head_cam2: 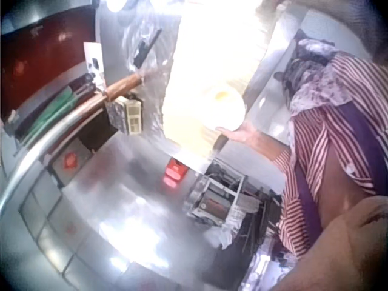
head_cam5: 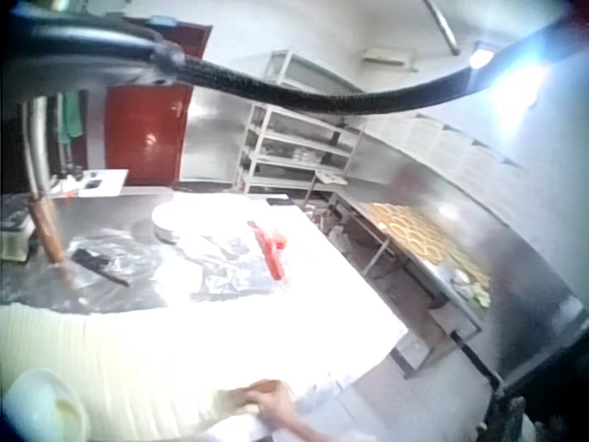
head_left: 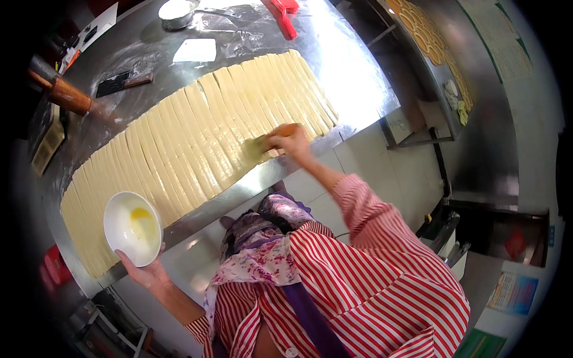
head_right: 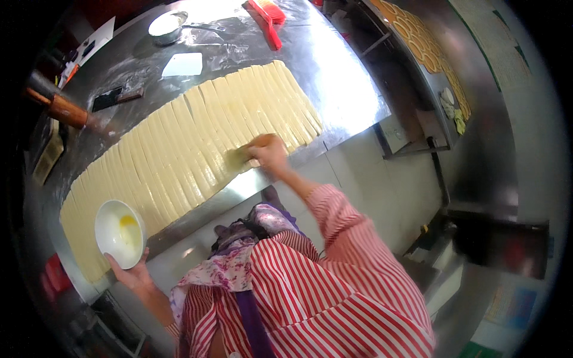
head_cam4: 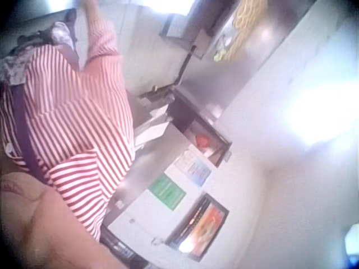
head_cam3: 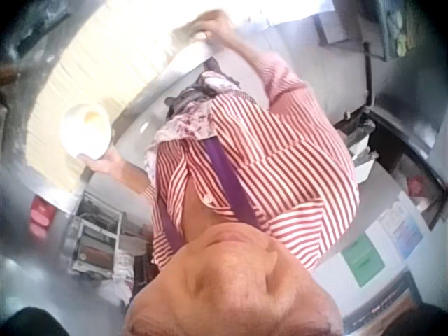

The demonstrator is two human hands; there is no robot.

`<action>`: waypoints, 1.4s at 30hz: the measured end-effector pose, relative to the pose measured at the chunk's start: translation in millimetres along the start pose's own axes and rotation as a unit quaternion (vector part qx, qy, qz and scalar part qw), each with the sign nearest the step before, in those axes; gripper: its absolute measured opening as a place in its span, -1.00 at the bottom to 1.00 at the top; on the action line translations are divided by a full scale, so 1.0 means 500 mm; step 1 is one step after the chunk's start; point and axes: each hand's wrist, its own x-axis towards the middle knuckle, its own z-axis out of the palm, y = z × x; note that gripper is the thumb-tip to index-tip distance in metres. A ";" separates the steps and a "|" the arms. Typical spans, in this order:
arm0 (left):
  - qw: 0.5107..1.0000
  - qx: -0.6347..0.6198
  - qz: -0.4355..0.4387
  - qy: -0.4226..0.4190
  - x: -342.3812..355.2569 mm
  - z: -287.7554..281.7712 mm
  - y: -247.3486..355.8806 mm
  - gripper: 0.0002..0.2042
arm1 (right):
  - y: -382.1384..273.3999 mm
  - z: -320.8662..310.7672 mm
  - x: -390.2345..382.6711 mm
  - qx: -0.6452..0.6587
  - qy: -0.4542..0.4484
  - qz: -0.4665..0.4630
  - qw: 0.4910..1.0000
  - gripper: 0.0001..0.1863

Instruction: The person brushes a yellow liquid onto a large sheet of dough that has been cut into long strips. They then pick up the strips one by one and roll them into thin, cylindrical shapes on a stainless steel table.

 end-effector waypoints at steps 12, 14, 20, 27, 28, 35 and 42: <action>0.997 -0.035 0.018 0.070 -0.172 0.203 -0.206 -0.41 | 0.063 -0.411 0.231 -0.123 -0.344 -0.047 0.930 -0.91; 0.995 -0.039 0.029 0.087 -0.201 0.235 -0.221 -0.42 | 0.065 -0.401 0.321 -0.089 -0.340 -0.049 0.935 -0.91; 0.993 -0.079 0.033 0.077 -0.257 0.247 -0.251 -0.38 | 0.055 -0.377 0.583 -0.040 -0.139 -0.242 0.959 -0.91; 0.989 -0.071 0.056 0.120 -0.301 0.302 -0.269 -0.42 | 0.084 -0.352 0.584 -0.259 -0.075 -0.363 0.892 -0.84; 0.989 -0.065 0.053 0.125 -0.301 0.308 -0.271 -0.43 | 0.116 -0.357 0.557 -0.226 -0.091 -0.429 0.870 -0.79; 0.996 -0.045 0.012 0.077 -0.284 0.331 -0.291 -0.39 | 0.140 -0.458 0.288 -0.310 -0.355 -0.436 0.766 -0.82; 0.986 -0.163 -0.022 -0.002 -0.237 0.342 -0.319 -0.43 | 0.041 -0.386 0.311 -0.103 -0.495 -0.106 0.856 -0.89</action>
